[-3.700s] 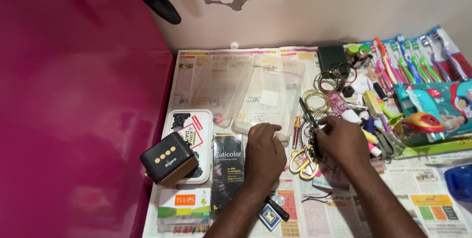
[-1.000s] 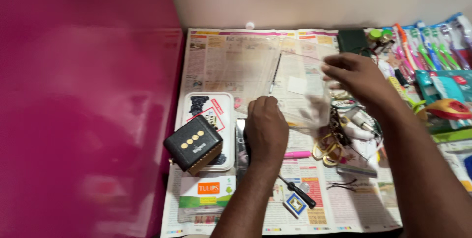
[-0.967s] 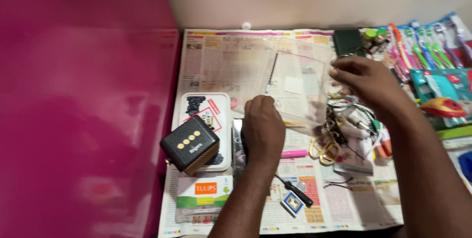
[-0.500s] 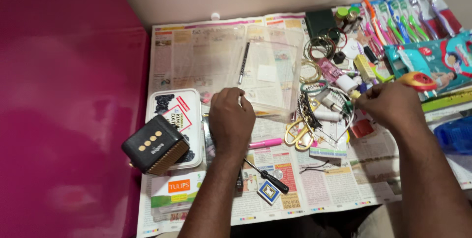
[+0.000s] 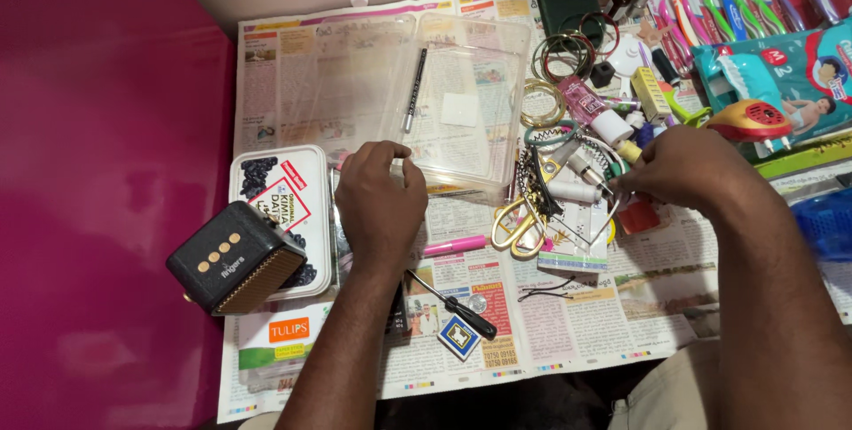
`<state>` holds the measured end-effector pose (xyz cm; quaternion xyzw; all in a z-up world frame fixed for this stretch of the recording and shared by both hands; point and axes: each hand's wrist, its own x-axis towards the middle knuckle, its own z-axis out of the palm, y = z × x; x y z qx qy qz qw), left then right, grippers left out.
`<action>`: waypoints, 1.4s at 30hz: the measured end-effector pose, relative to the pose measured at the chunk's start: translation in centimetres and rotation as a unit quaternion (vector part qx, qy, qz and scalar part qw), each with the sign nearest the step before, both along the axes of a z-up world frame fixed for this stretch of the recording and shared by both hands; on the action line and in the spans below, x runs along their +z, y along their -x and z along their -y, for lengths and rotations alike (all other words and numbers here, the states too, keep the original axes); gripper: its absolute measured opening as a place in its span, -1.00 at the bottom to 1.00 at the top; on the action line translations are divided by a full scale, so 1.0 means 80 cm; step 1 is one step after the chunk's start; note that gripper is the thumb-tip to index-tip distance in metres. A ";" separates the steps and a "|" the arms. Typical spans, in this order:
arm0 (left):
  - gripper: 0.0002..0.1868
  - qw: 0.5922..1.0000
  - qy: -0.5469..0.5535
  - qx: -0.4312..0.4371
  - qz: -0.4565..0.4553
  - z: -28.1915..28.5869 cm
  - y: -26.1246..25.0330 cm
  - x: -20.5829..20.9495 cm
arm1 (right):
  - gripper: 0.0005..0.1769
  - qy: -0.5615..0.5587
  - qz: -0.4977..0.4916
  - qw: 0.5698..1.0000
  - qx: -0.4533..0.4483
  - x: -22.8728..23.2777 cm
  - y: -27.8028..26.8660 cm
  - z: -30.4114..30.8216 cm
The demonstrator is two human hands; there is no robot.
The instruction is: The person picks up various bangles from a cluttered table, stacks them together in their hand, and then places the stack into a clear plastic container. The person handles multiple bangles of different colors and sizes.
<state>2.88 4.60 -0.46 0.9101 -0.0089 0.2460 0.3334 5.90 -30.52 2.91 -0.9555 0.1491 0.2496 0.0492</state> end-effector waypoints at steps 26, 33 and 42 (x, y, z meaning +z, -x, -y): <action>-0.94 0.999 0.044 0.005 -0.012 0.000 0.001 0.001 | -0.53 -0.055 0.338 0.939 -0.034 -0.022 -0.015 -0.047; -0.94 0.998 0.048 0.008 -0.028 0.000 0.001 0.002 | -0.69 -0.175 0.519 0.835 -0.046 -0.024 -0.018 -0.044; -0.94 0.998 0.061 0.011 -0.026 0.002 0.005 0.012 | -0.89 -0.547 0.511 0.640 -0.174 -0.001 -0.057 -0.106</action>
